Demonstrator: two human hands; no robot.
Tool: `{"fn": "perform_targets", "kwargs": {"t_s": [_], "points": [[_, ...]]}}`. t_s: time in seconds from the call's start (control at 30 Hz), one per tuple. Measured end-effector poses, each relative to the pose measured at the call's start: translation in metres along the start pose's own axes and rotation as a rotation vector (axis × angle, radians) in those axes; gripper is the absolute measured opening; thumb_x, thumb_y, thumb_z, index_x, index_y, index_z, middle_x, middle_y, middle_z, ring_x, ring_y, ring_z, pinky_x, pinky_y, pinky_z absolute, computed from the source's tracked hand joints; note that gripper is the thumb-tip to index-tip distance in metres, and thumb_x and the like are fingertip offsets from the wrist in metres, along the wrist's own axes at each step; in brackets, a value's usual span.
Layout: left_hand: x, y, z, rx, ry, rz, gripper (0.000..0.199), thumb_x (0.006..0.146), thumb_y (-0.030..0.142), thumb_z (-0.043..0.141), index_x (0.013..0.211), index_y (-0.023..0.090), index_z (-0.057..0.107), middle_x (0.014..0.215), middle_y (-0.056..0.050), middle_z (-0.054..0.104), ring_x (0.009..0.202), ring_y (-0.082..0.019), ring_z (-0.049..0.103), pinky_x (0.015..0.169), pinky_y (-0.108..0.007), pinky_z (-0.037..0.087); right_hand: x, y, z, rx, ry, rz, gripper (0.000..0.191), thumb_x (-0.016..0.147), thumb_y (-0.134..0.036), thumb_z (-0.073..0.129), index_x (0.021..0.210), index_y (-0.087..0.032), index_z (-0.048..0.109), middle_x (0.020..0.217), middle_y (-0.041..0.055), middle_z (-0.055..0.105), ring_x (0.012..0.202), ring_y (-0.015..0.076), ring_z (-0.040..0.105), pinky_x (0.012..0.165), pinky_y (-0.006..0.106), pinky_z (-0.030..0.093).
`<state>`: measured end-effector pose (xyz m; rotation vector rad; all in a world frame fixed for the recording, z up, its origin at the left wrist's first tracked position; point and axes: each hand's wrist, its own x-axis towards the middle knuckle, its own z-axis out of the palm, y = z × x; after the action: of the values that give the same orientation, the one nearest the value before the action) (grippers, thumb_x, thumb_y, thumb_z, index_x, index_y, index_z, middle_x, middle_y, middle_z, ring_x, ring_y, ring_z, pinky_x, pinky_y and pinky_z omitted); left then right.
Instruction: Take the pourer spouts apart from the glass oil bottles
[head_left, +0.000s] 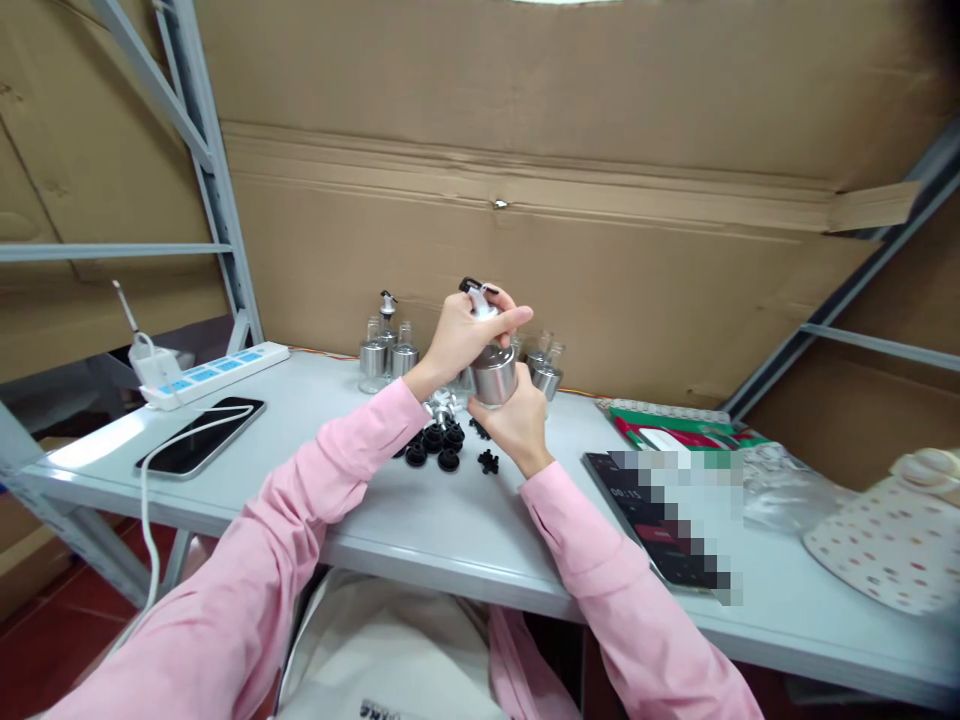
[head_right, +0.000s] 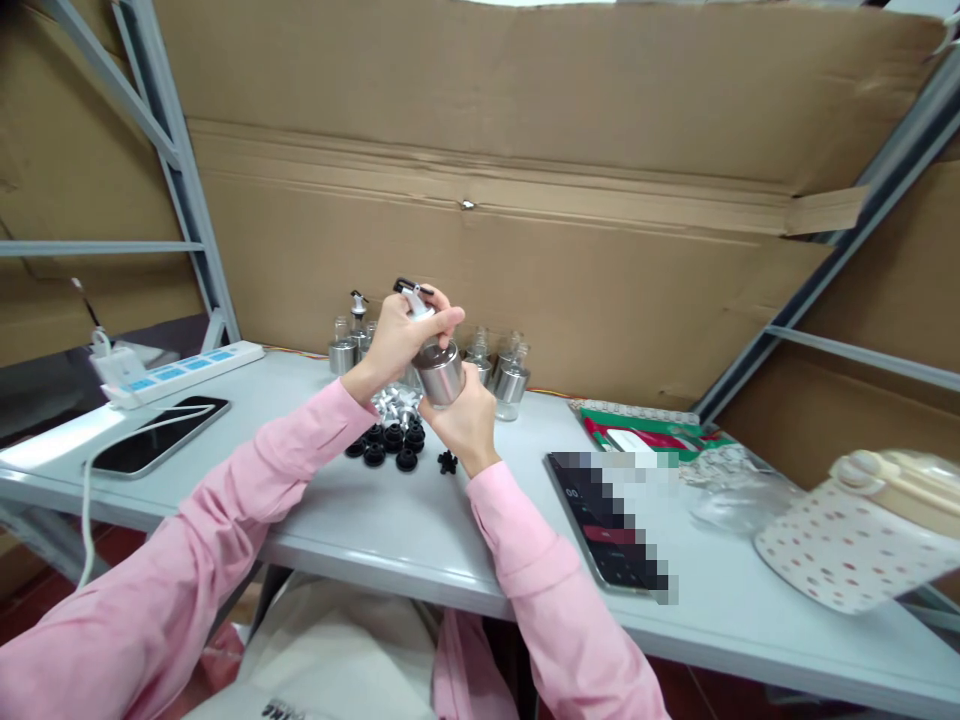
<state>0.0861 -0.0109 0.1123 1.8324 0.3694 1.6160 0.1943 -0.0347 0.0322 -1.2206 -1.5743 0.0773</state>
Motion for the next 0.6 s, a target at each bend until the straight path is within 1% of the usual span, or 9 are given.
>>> {"fn": "perform_targets", "kwargs": {"t_s": [0.07, 0.13, 0.2, 0.27, 0.3, 0.37, 0.4, 0.47, 0.6], "points": [[0.001, 0.000, -0.007, -0.043, -0.041, -0.023, 0.032, 0.070, 0.037, 0.070, 0.065, 0.015, 0.048, 0.051, 0.006, 0.049, 0.043, -0.003, 0.047, 0.047, -0.018, 0.037, 0.000, -0.005, -0.002, 0.097, -0.123, 0.019, 0.042, 0.052, -0.032, 0.068, 0.087, -0.019, 0.049, 0.072, 0.0006, 0.058, 0.063, 0.0182, 0.053, 0.059, 0.030, 0.042], [0.002, -0.002, -0.013, -0.096, -0.089, -0.076, 0.034, 0.068, 0.039, 0.071, 0.067, 0.015, 0.047, 0.050, 0.007, 0.047, 0.041, -0.003, 0.047, 0.045, -0.018, 0.036, 0.000, -0.008, -0.005, 0.265, -0.319, 0.054, 0.038, 0.049, -0.029, 0.069, 0.080, -0.018, 0.050, 0.069, -0.0006, 0.056, 0.062, 0.0168, 0.052, 0.059, 0.030, 0.042], [0.003, -0.004, -0.018, -0.151, -0.137, -0.146, 0.037, 0.067, 0.042, 0.072, 0.067, 0.016, 0.046, 0.049, 0.008, 0.045, 0.040, -0.004, 0.047, 0.043, -0.018, 0.036, -0.001, -0.008, -0.007, 0.535, -0.588, 0.111, 0.034, 0.051, -0.027, 0.068, 0.079, -0.017, 0.052, 0.070, 0.0008, 0.058, 0.065, 0.0172, 0.055, 0.062, 0.031, 0.043], [0.003, -0.005, -0.020, -0.204, -0.156, -0.193, 0.039, 0.067, 0.043, 0.072, 0.066, 0.016, 0.044, 0.048, 0.009, 0.043, 0.039, -0.004, 0.047, 0.044, -0.019, 0.037, -0.003, -0.005, -0.007, 0.859, -0.860, 0.212, 0.036, 0.053, -0.027, 0.066, 0.084, -0.015, 0.054, 0.074, 0.0028, 0.061, 0.068, 0.0182, 0.058, 0.065, 0.032, 0.045], [0.003, -0.005, -0.020, -0.225, -0.148, -0.199, 0.040, 0.067, 0.044, 0.071, 0.065, 0.016, 0.042, 0.048, 0.009, 0.042, 0.039, -0.004, 0.047, 0.044, -0.019, 0.038, -0.004, -0.002, -0.007, 1.017, -0.972, 0.274, 0.040, 0.052, -0.028, 0.066, 0.089, -0.015, 0.054, 0.076, 0.0031, 0.062, 0.068, 0.0182, 0.059, 0.065, 0.032, 0.046], [0.003, -0.004, -0.018, -0.242, -0.104, -0.187, 0.040, 0.068, 0.043, 0.071, 0.064, 0.017, 0.041, 0.048, 0.010, 0.041, 0.040, -0.003, 0.048, 0.045, -0.018, 0.038, -0.006, 0.003, -0.004, 1.285, -1.143, 0.385, 0.048, 0.050, -0.031, 0.066, 0.094, -0.015, 0.053, 0.074, 0.0021, 0.061, 0.066, 0.0168, 0.059, 0.064, 0.031, 0.046], [0.003, -0.004, -0.016, -0.235, -0.073, -0.176, 0.039, 0.068, 0.042, 0.071, 0.065, 0.017, 0.042, 0.049, 0.009, 0.042, 0.040, -0.003, 0.048, 0.045, -0.018, 0.038, -0.006, 0.005, -0.002, 1.390, -1.210, 0.416, 0.050, 0.049, -0.032, 0.067, 0.094, -0.014, 0.053, 0.073, 0.0015, 0.061, 0.065, 0.0159, 0.059, 0.063, 0.030, 0.046], [0.004, -0.005, -0.013, -0.194, -0.015, -0.149, 0.037, 0.068, 0.041, 0.071, 0.066, 0.016, 0.044, 0.049, 0.009, 0.045, 0.042, -0.004, 0.049, 0.045, -0.018, 0.038, -0.007, 0.009, 0.001, 1.540, -1.301, 0.422, 0.053, 0.049, -0.036, 0.068, 0.094, -0.013, 0.052, 0.071, 0.0011, 0.059, 0.064, 0.0147, 0.059, 0.063, 0.029, 0.046], [0.002, -0.003, -0.010, -0.067, 0.063, -0.047, 0.034, 0.070, 0.041, 0.069, 0.067, 0.015, 0.048, 0.049, 0.007, 0.050, 0.041, -0.004, 0.049, 0.046, -0.018, 0.039, -0.005, 0.014, 0.005, 1.616, -1.345, 0.380, 0.053, 0.051, -0.040, 0.066, 0.094, -0.013, 0.051, 0.070, 0.0014, 0.059, 0.063, 0.0149, 0.058, 0.060, 0.028, 0.045]]}}
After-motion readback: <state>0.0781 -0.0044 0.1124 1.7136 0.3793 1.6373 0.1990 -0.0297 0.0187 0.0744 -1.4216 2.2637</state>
